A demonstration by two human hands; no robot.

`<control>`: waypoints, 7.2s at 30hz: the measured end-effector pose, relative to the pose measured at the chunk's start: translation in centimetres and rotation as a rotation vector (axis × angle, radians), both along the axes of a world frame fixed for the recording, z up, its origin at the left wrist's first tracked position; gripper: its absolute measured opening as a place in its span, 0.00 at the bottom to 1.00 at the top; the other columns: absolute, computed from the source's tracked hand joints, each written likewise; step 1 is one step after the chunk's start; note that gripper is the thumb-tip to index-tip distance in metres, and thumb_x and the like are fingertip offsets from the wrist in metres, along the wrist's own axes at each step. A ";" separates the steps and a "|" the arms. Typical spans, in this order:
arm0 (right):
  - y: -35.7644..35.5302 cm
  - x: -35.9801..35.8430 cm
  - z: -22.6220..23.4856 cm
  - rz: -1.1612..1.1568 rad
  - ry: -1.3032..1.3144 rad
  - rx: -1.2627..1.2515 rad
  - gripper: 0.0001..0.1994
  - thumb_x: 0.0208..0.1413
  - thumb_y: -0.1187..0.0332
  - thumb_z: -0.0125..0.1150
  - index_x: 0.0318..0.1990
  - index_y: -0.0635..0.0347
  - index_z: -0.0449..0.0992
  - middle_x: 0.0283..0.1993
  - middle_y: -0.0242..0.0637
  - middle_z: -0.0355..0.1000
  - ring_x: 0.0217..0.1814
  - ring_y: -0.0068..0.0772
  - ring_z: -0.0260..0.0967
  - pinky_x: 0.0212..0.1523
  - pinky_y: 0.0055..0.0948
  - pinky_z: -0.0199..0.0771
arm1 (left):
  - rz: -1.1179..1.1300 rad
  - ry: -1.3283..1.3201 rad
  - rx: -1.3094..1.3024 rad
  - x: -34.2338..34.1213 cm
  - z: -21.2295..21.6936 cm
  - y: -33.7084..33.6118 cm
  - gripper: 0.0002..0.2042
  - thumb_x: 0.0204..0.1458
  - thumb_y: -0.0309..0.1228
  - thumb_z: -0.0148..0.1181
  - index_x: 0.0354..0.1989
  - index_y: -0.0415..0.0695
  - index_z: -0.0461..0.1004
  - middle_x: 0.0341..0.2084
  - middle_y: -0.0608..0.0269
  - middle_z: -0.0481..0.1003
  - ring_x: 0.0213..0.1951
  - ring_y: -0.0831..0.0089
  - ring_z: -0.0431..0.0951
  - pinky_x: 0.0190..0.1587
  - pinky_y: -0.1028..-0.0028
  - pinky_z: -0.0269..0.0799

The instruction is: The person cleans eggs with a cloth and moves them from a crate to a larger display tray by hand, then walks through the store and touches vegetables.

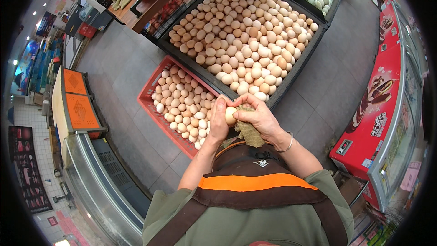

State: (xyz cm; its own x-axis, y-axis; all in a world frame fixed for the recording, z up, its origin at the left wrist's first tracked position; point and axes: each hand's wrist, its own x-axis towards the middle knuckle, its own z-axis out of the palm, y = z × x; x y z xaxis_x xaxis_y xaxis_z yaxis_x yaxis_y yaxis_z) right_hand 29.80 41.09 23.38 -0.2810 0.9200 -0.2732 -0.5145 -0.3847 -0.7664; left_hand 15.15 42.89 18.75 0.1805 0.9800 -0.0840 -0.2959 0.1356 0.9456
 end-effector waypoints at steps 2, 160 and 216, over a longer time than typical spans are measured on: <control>-0.1 0.2 0.1 0.016 -0.005 0.017 0.13 0.52 0.74 0.65 0.43 0.60 0.70 0.44 0.30 0.69 0.45 0.18 0.67 0.47 0.19 0.69 | -0.021 -0.053 -0.041 0.0 0.4 0.0 0.20 0.67 0.44 0.34 0.30 0.44 0.66 0.23 0.67 0.66 0.22 0.82 0.64 0.24 0.82 0.60; 3.9 6.8 -9.8 -0.538 -0.292 -0.049 0.13 0.65 0.71 0.49 0.53 0.66 0.72 0.47 0.38 0.77 0.45 0.23 0.72 0.44 0.23 0.74 | -0.277 0.178 -0.559 1.2 -4.2 14.6 0.21 0.61 0.47 0.53 0.48 0.38 0.71 0.36 0.61 0.78 0.36 0.73 0.78 0.34 0.77 0.73; 0.4 5.9 -9.9 -0.369 -0.426 -0.039 0.17 0.69 0.60 0.45 0.52 0.66 0.71 0.47 0.31 0.72 0.47 0.19 0.67 0.49 0.22 0.68 | -0.299 1.665 -0.174 -30.0 -12.8 9.0 0.25 0.42 0.41 0.65 0.50 0.44 0.76 0.40 0.51 0.79 0.40 0.60 0.81 0.44 0.63 0.77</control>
State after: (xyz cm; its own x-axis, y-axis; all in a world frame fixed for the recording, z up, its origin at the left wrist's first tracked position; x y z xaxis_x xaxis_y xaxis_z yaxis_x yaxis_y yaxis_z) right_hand 35.67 41.53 13.44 0.2003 0.9233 -0.3278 -0.2689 -0.2699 -0.9246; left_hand -14.88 51.94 5.94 -0.0445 0.8902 -0.4534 0.9803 0.1263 0.1519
